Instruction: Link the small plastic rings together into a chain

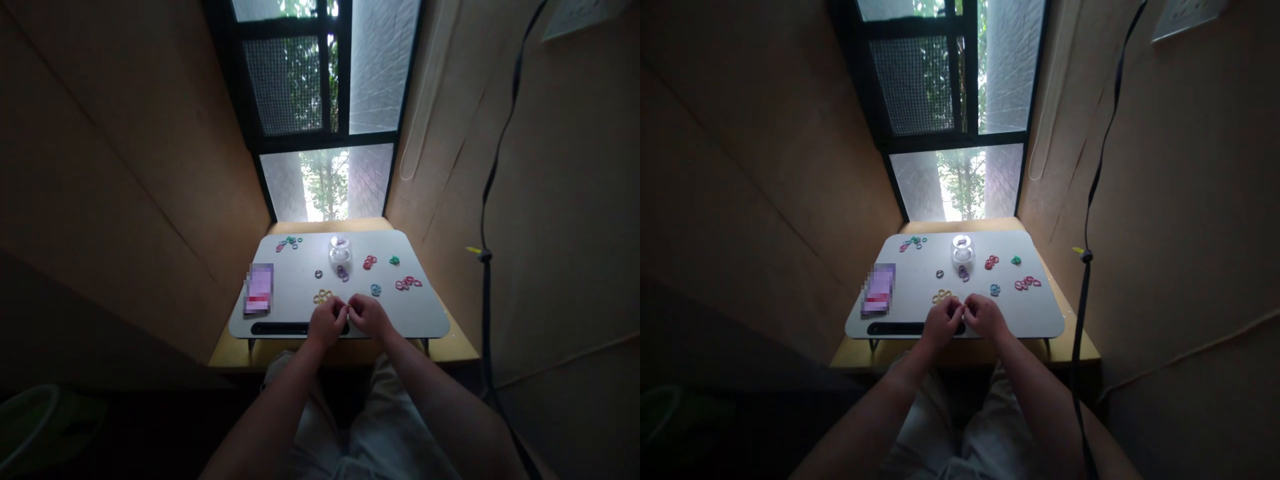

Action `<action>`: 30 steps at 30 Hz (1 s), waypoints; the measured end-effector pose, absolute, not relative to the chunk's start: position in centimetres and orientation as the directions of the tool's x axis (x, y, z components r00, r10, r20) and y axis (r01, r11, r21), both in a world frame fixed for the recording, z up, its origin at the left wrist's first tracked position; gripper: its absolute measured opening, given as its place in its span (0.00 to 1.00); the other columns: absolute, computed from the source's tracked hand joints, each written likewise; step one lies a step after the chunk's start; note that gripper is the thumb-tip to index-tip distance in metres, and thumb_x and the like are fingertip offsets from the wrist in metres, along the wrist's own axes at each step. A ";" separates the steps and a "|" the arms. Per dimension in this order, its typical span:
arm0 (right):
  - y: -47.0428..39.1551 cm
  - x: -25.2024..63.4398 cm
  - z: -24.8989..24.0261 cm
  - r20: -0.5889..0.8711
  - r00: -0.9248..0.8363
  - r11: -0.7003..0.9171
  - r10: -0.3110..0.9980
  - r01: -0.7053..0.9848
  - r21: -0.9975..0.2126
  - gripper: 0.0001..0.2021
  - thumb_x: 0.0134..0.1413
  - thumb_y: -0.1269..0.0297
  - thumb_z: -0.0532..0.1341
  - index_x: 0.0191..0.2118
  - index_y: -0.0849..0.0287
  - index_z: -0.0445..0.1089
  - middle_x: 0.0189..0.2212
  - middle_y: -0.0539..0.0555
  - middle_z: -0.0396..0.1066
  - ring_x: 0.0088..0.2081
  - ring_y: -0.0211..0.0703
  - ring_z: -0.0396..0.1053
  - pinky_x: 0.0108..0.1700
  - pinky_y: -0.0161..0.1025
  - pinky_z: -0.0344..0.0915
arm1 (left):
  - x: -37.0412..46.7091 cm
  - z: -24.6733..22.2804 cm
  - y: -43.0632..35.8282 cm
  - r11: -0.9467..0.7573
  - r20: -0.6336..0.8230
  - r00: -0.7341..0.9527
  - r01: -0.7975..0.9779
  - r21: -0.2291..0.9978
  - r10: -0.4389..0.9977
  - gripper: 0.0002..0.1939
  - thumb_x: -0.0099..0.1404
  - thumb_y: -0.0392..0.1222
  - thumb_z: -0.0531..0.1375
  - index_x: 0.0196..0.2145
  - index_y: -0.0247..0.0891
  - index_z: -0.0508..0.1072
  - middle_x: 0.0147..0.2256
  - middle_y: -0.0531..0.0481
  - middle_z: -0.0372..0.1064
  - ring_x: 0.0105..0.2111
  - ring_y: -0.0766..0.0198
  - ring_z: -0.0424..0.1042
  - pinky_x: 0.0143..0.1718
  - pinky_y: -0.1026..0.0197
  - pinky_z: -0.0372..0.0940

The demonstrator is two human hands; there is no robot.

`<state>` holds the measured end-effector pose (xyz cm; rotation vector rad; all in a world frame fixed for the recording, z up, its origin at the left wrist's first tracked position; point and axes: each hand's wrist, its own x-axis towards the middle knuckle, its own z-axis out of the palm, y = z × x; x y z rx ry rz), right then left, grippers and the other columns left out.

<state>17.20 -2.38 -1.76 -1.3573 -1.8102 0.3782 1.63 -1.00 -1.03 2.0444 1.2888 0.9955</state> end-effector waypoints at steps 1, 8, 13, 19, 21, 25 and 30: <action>-2.4 17.2 -1.7 0.429 -0.078 0.373 0.900 0.647 -0.665 0.05 0.51 0.68 0.57 0.26 0.58 0.66 0.22 0.48 0.66 0.25 0.36 0.62 0.29 0.32 0.57 | 1.6 -1.1 -1.0 -0.420 0.311 0.287 0.525 0.741 0.906 0.06 0.63 0.42 0.56 0.30 0.39 0.69 0.27 0.53 0.70 0.29 0.65 0.68 0.33 0.63 0.59; -2.1 17.3 -2.1 0.430 -0.036 0.356 0.902 0.625 -0.694 0.05 0.51 0.67 0.56 0.26 0.58 0.66 0.20 0.47 0.65 0.23 0.36 0.61 0.28 0.32 0.56 | 1.6 -1.1 -1.8 -0.476 0.341 0.334 0.547 0.689 0.879 0.05 0.62 0.40 0.57 0.35 0.39 0.72 0.28 0.52 0.70 0.29 0.65 0.68 0.33 0.63 0.60; -1.9 17.3 -2.1 0.430 -0.051 0.363 0.901 0.631 -0.686 0.05 0.51 0.67 0.57 0.26 0.58 0.66 0.20 0.48 0.66 0.23 0.36 0.61 0.28 0.32 0.57 | 1.4 -1.3 -2.0 -0.451 0.349 0.287 0.544 0.708 0.892 0.08 0.64 0.40 0.56 0.39 0.39 0.73 0.33 0.50 0.74 0.32 0.64 0.70 0.36 0.62 0.63; -1.7 17.3 -1.9 0.416 -0.053 0.353 0.908 0.630 -0.692 0.09 0.53 0.63 0.58 0.25 0.58 0.66 0.20 0.48 0.66 0.23 0.36 0.61 0.27 0.32 0.56 | 1.2 -1.3 -1.0 -0.440 0.335 0.291 0.479 0.759 0.896 0.09 0.65 0.38 0.56 0.40 0.41 0.76 0.38 0.49 0.76 0.39 0.62 0.73 0.44 0.61 0.65; -1.7 17.3 -1.9 0.410 -0.052 0.349 0.911 0.627 -0.696 0.09 0.54 0.62 0.59 0.25 0.58 0.66 0.20 0.48 0.65 0.22 0.36 0.61 0.26 0.32 0.56 | 1.2 -1.3 -0.8 -0.420 0.316 0.285 0.487 0.766 0.905 0.09 0.65 0.39 0.57 0.39 0.41 0.77 0.37 0.50 0.77 0.39 0.62 0.73 0.43 0.61 0.66; -1.8 17.3 -1.9 0.404 -0.060 0.353 0.913 0.612 -0.707 0.10 0.55 0.61 0.58 0.25 0.58 0.66 0.19 0.48 0.65 0.22 0.36 0.61 0.27 0.33 0.56 | 1.1 -1.0 -0.7 -0.407 0.297 0.291 0.479 0.778 0.909 0.09 0.65 0.39 0.56 0.39 0.41 0.77 0.36 0.50 0.77 0.37 0.62 0.73 0.42 0.61 0.66; -1.6 17.3 -1.9 0.406 -0.062 0.358 0.912 0.603 -0.713 0.12 0.56 0.60 0.58 0.24 0.58 0.66 0.20 0.49 0.67 0.23 0.37 0.61 0.27 0.34 0.57 | 0.9 -0.6 -0.7 -0.434 0.296 0.352 0.431 0.791 0.888 0.11 0.64 0.38 0.56 0.40 0.41 0.76 0.37 0.50 0.76 0.37 0.63 0.72 0.41 0.61 0.65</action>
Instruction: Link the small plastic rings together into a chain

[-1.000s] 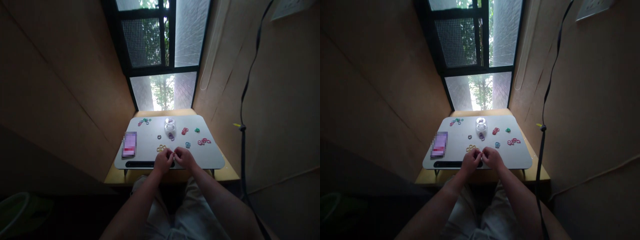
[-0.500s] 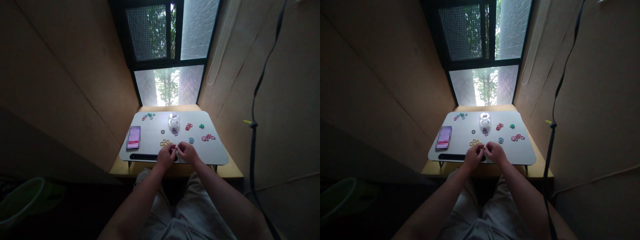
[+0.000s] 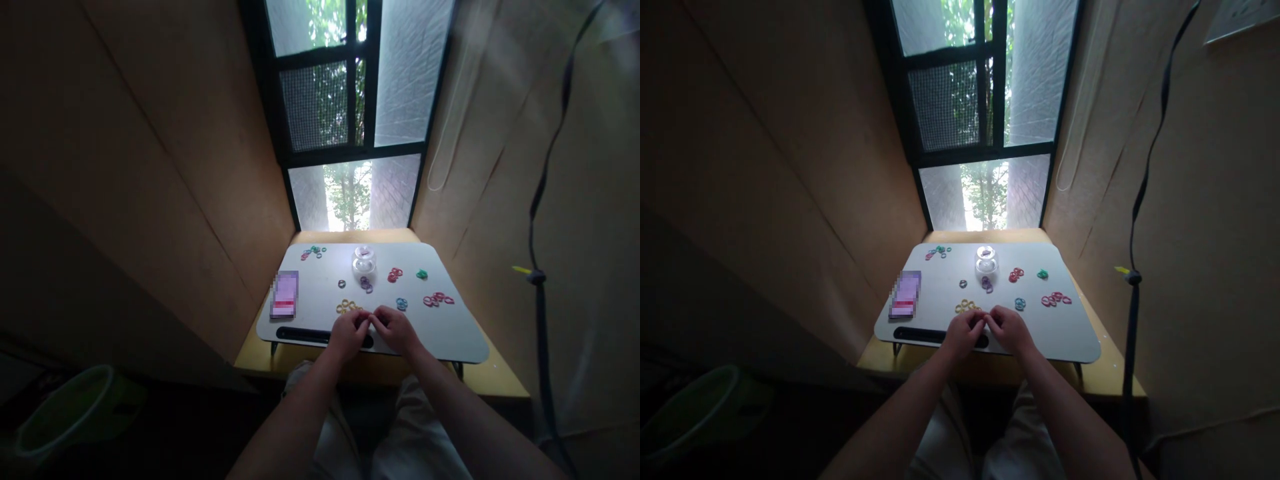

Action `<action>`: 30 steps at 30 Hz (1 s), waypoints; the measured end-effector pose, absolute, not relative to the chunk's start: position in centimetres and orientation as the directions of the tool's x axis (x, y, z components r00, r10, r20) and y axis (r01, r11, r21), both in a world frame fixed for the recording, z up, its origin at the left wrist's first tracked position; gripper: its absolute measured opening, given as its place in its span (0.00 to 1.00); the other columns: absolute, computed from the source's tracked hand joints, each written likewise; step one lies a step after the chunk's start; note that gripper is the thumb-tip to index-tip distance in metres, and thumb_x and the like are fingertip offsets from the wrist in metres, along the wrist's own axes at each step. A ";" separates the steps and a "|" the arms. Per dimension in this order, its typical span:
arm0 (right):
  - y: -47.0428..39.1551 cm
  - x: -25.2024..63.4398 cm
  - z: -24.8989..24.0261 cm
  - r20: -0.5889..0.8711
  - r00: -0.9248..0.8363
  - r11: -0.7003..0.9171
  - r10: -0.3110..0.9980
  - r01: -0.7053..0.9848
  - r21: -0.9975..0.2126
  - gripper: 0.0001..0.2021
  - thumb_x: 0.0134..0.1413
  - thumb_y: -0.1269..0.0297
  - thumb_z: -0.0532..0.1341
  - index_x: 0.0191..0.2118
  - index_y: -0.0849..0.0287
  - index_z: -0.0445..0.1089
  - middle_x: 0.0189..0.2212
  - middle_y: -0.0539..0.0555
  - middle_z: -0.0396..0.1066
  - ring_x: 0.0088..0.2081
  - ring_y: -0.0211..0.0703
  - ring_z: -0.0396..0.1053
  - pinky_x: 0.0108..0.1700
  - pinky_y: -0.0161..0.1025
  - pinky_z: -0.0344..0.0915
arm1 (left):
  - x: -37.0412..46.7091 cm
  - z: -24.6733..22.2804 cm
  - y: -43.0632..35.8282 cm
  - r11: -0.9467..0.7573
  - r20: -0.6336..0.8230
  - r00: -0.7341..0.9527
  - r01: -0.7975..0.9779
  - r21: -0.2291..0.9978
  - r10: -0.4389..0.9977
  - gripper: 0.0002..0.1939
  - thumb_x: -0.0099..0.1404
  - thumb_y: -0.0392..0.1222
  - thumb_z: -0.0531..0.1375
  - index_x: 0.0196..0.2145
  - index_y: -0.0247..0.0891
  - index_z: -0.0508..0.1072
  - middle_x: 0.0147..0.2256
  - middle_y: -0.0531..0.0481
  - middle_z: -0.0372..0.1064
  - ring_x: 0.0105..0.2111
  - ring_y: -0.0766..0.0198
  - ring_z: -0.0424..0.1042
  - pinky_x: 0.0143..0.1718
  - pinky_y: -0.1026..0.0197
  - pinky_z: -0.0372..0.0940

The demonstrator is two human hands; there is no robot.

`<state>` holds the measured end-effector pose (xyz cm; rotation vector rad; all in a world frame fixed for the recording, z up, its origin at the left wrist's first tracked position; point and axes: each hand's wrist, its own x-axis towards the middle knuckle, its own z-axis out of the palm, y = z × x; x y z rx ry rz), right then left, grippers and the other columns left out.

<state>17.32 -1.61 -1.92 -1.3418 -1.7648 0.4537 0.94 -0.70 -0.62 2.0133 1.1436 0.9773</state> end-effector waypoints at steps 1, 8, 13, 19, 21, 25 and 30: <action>-1.6 17.3 -1.9 0.405 -0.065 0.359 0.912 0.607 -0.709 0.12 0.56 0.60 0.58 0.24 0.58 0.66 0.20 0.49 0.67 0.23 0.37 0.61 0.27 0.34 0.57 | 0.9 -0.6 -0.7 -0.425 0.287 0.346 0.440 0.791 0.893 0.10 0.63 0.39 0.56 0.40 0.40 0.76 0.36 0.50 0.76 0.36 0.63 0.72 0.40 0.61 0.65; -1.7 17.3 -1.6 0.403 -0.086 0.364 0.911 0.627 -0.688 0.12 0.58 0.61 0.55 0.25 0.58 0.66 0.22 0.49 0.67 0.25 0.38 0.64 0.30 0.34 0.57 | 1.4 -0.7 -0.2 -0.283 0.171 0.254 0.517 0.808 0.952 0.08 0.62 0.44 0.58 0.33 0.38 0.73 0.28 0.52 0.72 0.29 0.65 0.69 0.33 0.63 0.61; -1.6 17.2 -1.9 0.412 -0.072 0.366 0.908 0.612 -0.701 0.09 0.56 0.63 0.55 0.26 0.57 0.65 0.21 0.48 0.66 0.24 0.38 0.63 0.28 0.34 0.57 | 1.7 -1.0 0.4 -0.259 0.159 0.226 0.533 0.805 0.961 0.05 0.61 0.40 0.58 0.32 0.37 0.71 0.29 0.51 0.72 0.29 0.65 0.70 0.33 0.63 0.60; -1.7 16.9 -1.9 0.412 -0.025 0.331 0.911 0.641 -0.692 0.08 0.54 0.63 0.57 0.25 0.57 0.64 0.20 0.48 0.66 0.23 0.37 0.62 0.27 0.34 0.56 | 1.5 -1.2 0.6 -0.259 0.144 0.251 0.519 0.815 0.957 0.05 0.60 0.40 0.59 0.33 0.37 0.71 0.29 0.51 0.73 0.29 0.66 0.71 0.33 0.63 0.61; -1.7 16.8 -1.8 0.408 -0.009 0.318 0.913 0.642 -0.698 0.08 0.54 0.64 0.56 0.25 0.57 0.64 0.20 0.48 0.66 0.23 0.38 0.62 0.27 0.34 0.56 | 1.4 -1.0 0.7 -0.262 0.128 0.284 0.502 0.824 0.950 0.06 0.60 0.42 0.59 0.34 0.37 0.72 0.30 0.51 0.74 0.29 0.66 0.71 0.32 0.63 0.61; -1.5 16.8 -2.0 0.419 0.025 0.314 0.908 0.622 -0.717 0.05 0.53 0.66 0.55 0.26 0.56 0.62 0.20 0.47 0.64 0.23 0.38 0.61 0.26 0.33 0.56 | 1.4 -0.4 0.8 -0.265 0.111 0.331 0.465 0.844 0.937 0.08 0.62 0.43 0.57 0.34 0.37 0.74 0.31 0.51 0.74 0.29 0.65 0.72 0.32 0.63 0.62; -1.1 16.8 -2.3 0.446 0.043 0.322 0.894 0.629 -0.707 0.04 0.51 0.67 0.55 0.26 0.56 0.59 0.20 0.45 0.61 0.23 0.37 0.60 0.26 0.33 0.55 | 2.0 0.3 1.0 -0.332 0.187 0.329 0.469 0.818 0.926 0.07 0.62 0.40 0.56 0.33 0.37 0.74 0.32 0.50 0.74 0.32 0.64 0.72 0.35 0.63 0.63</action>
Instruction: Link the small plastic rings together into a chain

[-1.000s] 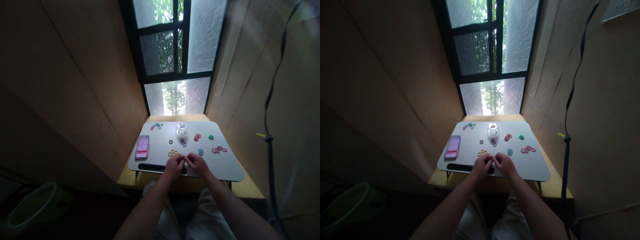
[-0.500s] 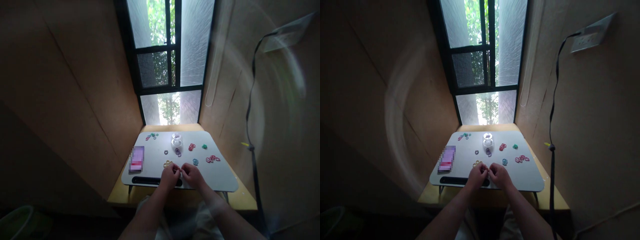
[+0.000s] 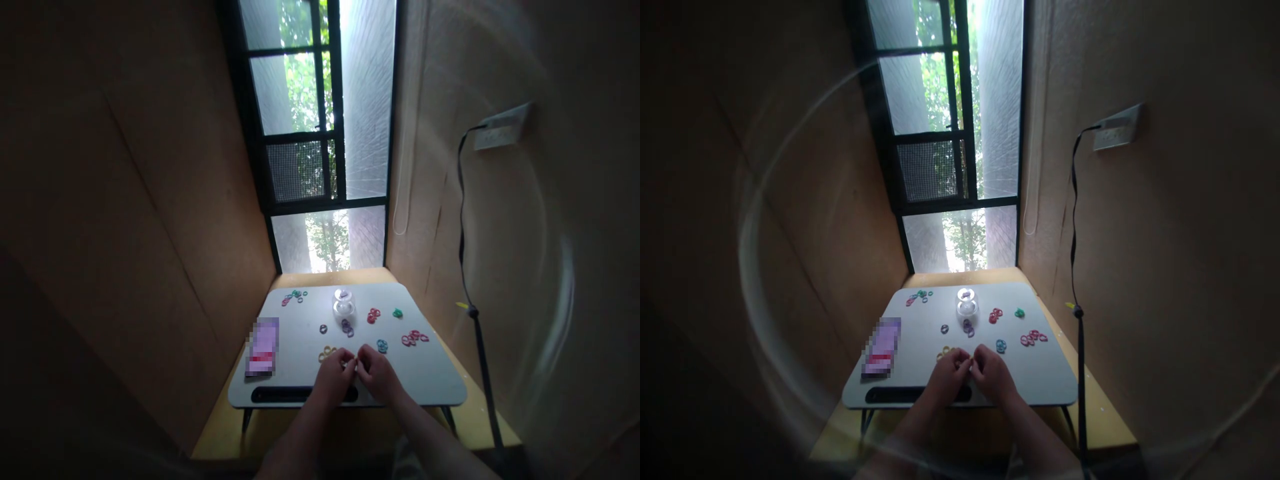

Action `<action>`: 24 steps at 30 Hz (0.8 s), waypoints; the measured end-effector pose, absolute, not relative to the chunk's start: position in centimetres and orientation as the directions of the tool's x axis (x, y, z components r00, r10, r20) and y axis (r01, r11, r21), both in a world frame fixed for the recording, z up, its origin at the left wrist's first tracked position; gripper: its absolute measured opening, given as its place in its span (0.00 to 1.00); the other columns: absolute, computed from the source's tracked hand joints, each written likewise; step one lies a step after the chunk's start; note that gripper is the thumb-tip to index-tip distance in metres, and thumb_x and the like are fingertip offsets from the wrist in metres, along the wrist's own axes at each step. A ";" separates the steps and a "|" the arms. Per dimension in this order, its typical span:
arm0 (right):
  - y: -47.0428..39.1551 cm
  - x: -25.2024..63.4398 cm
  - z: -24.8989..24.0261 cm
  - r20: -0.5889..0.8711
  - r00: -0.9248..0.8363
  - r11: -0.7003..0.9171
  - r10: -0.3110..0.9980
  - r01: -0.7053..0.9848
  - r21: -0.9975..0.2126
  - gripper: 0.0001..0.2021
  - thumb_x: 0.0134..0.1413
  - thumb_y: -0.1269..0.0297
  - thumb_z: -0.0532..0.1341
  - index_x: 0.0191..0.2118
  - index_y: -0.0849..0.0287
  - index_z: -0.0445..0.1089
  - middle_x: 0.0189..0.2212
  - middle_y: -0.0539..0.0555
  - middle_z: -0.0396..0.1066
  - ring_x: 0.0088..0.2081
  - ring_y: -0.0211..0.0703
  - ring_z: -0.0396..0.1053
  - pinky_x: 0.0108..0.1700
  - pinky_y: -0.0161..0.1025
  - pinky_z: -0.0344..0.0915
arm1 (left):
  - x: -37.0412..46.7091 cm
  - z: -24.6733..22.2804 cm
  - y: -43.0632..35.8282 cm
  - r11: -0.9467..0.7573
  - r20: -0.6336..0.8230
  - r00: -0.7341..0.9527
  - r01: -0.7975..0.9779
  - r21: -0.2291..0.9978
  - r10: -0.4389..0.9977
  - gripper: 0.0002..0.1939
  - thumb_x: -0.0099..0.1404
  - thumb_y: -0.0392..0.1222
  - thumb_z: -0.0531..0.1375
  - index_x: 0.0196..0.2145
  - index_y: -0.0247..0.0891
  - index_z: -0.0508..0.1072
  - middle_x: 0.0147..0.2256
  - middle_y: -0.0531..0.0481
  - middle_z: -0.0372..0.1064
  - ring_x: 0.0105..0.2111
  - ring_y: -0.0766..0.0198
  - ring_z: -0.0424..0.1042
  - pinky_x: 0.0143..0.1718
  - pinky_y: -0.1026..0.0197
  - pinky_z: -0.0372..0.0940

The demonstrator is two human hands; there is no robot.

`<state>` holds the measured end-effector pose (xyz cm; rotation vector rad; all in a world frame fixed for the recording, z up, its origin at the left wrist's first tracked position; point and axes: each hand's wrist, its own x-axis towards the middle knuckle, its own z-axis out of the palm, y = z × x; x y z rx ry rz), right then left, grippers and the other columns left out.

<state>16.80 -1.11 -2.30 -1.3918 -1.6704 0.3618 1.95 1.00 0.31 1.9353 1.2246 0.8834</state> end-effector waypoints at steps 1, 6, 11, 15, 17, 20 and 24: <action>-1.1 16.8 -2.3 0.448 0.044 0.321 0.893 0.636 -0.702 0.04 0.51 0.67 0.55 0.27 0.55 0.58 0.20 0.45 0.61 0.23 0.37 0.60 0.27 0.33 0.55 | 2.1 0.3 1.0 -0.342 0.198 0.330 0.469 0.814 0.923 0.07 0.61 0.40 0.56 0.33 0.37 0.73 0.32 0.50 0.74 0.32 0.64 0.72 0.35 0.63 0.63; -1.0 16.8 -2.6 0.459 0.048 0.315 0.887 0.663 -0.679 0.04 0.50 0.68 0.54 0.27 0.55 0.56 0.20 0.45 0.61 0.24 0.38 0.60 0.27 0.34 0.54 | 2.4 -0.2 0.9 -0.322 0.193 0.301 0.478 0.817 0.934 0.07 0.62 0.41 0.56 0.31 0.37 0.72 0.30 0.50 0.73 0.29 0.64 0.72 0.32 0.63 0.62; -1.0 16.7 -2.9 0.447 0.046 0.307 0.893 0.665 -0.681 0.04 0.49 0.69 0.54 0.27 0.55 0.56 0.20 0.45 0.61 0.23 0.37 0.60 0.27 0.34 0.53 | 2.2 -0.9 0.9 -0.342 0.225 0.283 0.488 0.803 0.932 0.06 0.61 0.42 0.56 0.30 0.37 0.70 0.29 0.50 0.72 0.29 0.64 0.71 0.32 0.62 0.62; -1.2 16.7 -2.8 0.443 0.047 0.302 0.895 0.667 -0.681 0.04 0.49 0.69 0.55 0.26 0.55 0.57 0.20 0.46 0.61 0.23 0.37 0.60 0.27 0.33 0.53 | 2.1 -0.9 0.7 -0.324 0.211 0.279 0.463 0.825 0.937 0.05 0.61 0.41 0.57 0.30 0.38 0.70 0.29 0.50 0.73 0.29 0.64 0.72 0.32 0.62 0.62; -1.3 16.7 -2.7 0.445 0.038 0.306 0.895 0.674 -0.672 0.05 0.49 0.68 0.55 0.26 0.56 0.58 0.20 0.46 0.62 0.24 0.37 0.60 0.27 0.33 0.53 | 2.1 -0.7 0.5 -0.334 0.220 0.286 0.453 0.827 0.933 0.06 0.62 0.41 0.56 0.30 0.38 0.71 0.29 0.50 0.73 0.29 0.63 0.72 0.32 0.62 0.62; -1.4 16.7 -2.6 0.444 0.022 0.314 0.896 0.676 -0.666 0.05 0.50 0.68 0.55 0.26 0.56 0.59 0.21 0.47 0.63 0.24 0.38 0.61 0.28 0.33 0.54 | 2.1 -0.6 0.3 -0.348 0.229 0.303 0.439 0.828 0.925 0.08 0.63 0.42 0.55 0.31 0.39 0.72 0.30 0.51 0.74 0.30 0.63 0.72 0.33 0.62 0.62; -1.4 16.6 -2.7 0.436 0.010 0.316 0.900 0.673 -0.668 0.05 0.51 0.67 0.55 0.27 0.56 0.59 0.21 0.47 0.64 0.25 0.38 0.62 0.28 0.34 0.55 | 2.0 -0.7 0.3 -0.352 0.221 0.318 0.450 0.821 0.922 0.09 0.63 0.43 0.55 0.33 0.40 0.74 0.31 0.51 0.75 0.31 0.63 0.72 0.34 0.62 0.62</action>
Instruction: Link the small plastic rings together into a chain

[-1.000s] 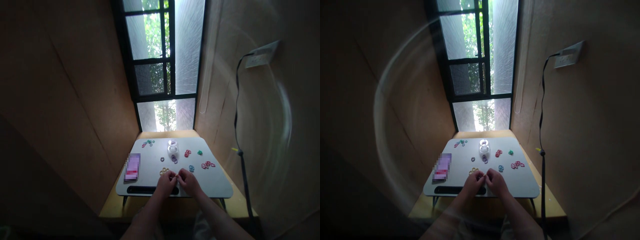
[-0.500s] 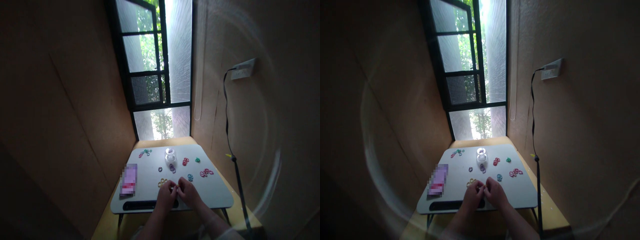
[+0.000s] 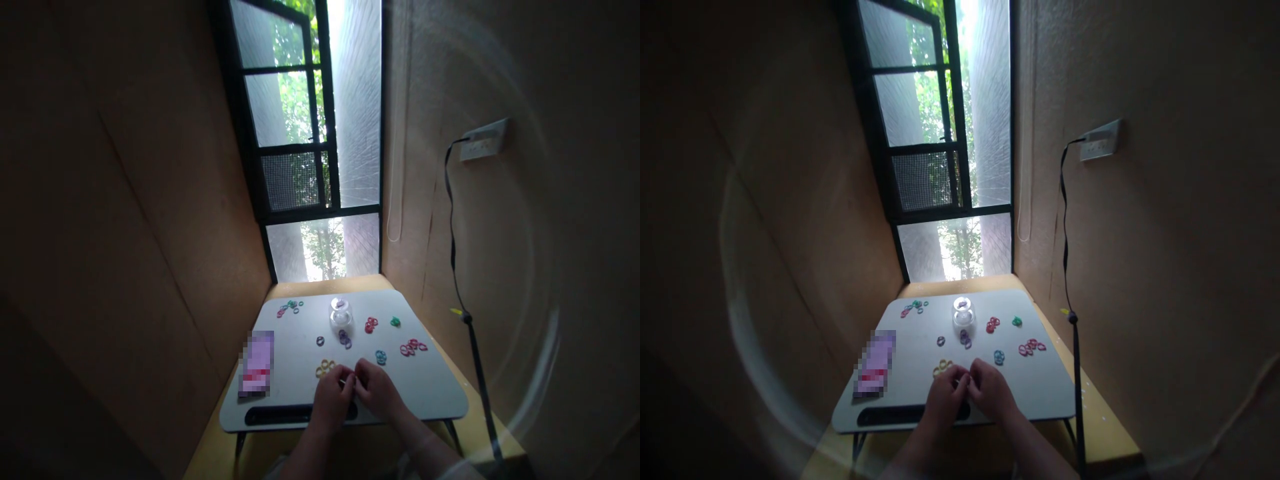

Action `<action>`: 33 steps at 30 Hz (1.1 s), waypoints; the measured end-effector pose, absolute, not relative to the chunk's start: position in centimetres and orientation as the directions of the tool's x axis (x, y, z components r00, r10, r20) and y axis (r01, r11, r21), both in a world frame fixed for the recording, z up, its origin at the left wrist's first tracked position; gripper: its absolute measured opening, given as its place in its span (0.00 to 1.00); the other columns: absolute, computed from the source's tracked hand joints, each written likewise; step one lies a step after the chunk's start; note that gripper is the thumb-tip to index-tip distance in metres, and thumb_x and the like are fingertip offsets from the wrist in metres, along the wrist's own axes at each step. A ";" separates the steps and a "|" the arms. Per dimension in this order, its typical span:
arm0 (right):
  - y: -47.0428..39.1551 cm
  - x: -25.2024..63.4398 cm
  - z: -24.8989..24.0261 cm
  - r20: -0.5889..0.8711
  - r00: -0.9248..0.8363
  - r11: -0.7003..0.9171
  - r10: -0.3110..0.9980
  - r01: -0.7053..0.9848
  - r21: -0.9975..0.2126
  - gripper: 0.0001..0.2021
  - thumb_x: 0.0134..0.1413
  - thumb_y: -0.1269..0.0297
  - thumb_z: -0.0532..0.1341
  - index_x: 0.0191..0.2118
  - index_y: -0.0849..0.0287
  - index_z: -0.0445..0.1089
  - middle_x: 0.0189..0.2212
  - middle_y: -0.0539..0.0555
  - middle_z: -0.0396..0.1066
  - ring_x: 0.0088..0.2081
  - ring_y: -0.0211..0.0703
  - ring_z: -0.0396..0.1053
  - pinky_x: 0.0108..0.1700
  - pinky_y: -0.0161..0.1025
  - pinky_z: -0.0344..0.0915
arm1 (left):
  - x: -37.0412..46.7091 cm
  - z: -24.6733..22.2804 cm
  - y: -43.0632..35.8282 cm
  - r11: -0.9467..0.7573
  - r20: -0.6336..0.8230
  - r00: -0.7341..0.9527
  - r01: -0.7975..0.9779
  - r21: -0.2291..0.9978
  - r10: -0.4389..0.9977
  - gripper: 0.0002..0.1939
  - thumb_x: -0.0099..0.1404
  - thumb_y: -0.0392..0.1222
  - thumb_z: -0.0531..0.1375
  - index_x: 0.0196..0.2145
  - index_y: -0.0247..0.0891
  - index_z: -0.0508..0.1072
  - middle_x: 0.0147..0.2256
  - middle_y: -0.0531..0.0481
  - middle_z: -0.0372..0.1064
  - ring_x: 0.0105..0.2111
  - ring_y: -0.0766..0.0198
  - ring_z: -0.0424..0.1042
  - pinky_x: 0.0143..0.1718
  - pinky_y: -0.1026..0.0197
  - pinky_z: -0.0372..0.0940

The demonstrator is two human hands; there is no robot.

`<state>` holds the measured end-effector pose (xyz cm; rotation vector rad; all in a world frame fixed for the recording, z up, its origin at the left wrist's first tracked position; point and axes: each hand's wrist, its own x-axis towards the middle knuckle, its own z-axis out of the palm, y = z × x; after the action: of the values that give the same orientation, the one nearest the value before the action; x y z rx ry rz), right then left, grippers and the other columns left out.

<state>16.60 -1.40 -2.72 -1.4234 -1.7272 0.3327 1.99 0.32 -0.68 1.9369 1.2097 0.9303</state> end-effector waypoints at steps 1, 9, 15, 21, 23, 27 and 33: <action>-1.4 16.6 -2.7 0.437 0.009 0.317 0.899 0.675 -0.666 0.05 0.52 0.67 0.55 0.27 0.56 0.59 0.22 0.47 0.64 0.25 0.38 0.62 0.28 0.34 0.55 | 2.0 -0.7 0.4 -0.350 0.220 0.313 0.460 0.816 0.924 0.09 0.63 0.43 0.55 0.32 0.40 0.74 0.31 0.51 0.75 0.31 0.63 0.72 0.34 0.61 0.62; -1.5 16.7 -2.4 0.431 -0.024 0.341 0.902 0.652 -0.677 0.03 0.50 0.69 0.54 0.28 0.57 0.61 0.22 0.48 0.65 0.25 0.38 0.63 0.29 0.34 0.56 | 2.0 -1.0 0.5 -0.320 0.216 0.262 0.466 0.825 0.940 0.08 0.62 0.43 0.56 0.30 0.38 0.71 0.29 0.50 0.73 0.29 0.63 0.71 0.33 0.61 0.61; -1.6 16.6 -2.3 0.424 -0.008 0.318 0.906 0.673 -0.668 0.04 0.52 0.68 0.54 0.27 0.57 0.59 0.22 0.48 0.64 0.25 0.37 0.62 0.29 0.33 0.54 | 2.1 -0.7 0.5 -0.303 0.205 0.252 0.455 0.837 0.946 0.10 0.62 0.45 0.56 0.28 0.37 0.69 0.27 0.50 0.71 0.28 0.63 0.69 0.31 0.62 0.59; -1.5 16.7 -2.3 0.402 -0.006 0.299 0.916 0.679 -0.671 0.06 0.54 0.65 0.55 0.26 0.57 0.59 0.22 0.48 0.64 0.25 0.37 0.62 0.28 0.33 0.53 | 1.9 -0.8 0.6 -0.352 0.242 0.293 0.423 0.835 0.925 0.07 0.60 0.41 0.56 0.30 0.37 0.72 0.28 0.50 0.73 0.29 0.63 0.70 0.33 0.62 0.61; -1.5 16.7 -2.3 0.399 0.000 0.294 0.917 0.676 -0.676 0.07 0.54 0.65 0.55 0.26 0.57 0.59 0.22 0.48 0.65 0.25 0.37 0.62 0.28 0.33 0.53 | 1.8 -0.9 0.5 -0.349 0.240 0.291 0.416 0.840 0.926 0.07 0.60 0.40 0.56 0.31 0.37 0.72 0.29 0.50 0.73 0.29 0.63 0.71 0.33 0.62 0.61; -1.5 16.7 -2.3 0.397 0.009 0.290 0.918 0.667 -0.686 0.08 0.55 0.64 0.55 0.26 0.57 0.59 0.22 0.48 0.66 0.25 0.38 0.62 0.28 0.33 0.53 | 1.8 -1.0 0.5 -0.347 0.247 0.280 0.403 0.847 0.928 0.07 0.60 0.40 0.56 0.31 0.37 0.72 0.29 0.49 0.73 0.29 0.63 0.71 0.33 0.62 0.62; -1.4 16.8 -2.4 0.401 0.012 0.285 0.916 0.683 -0.673 0.10 0.57 0.63 0.54 0.25 0.57 0.58 0.21 0.48 0.64 0.25 0.38 0.62 0.28 0.33 0.53 | 1.8 -0.9 0.3 -0.333 0.243 0.269 0.373 0.866 0.932 0.08 0.62 0.43 0.55 0.31 0.37 0.71 0.28 0.50 0.71 0.28 0.64 0.69 0.32 0.62 0.61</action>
<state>16.77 -1.43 -2.42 -1.4620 -1.7326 0.3572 1.82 0.26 -0.95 1.8472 1.1822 1.0239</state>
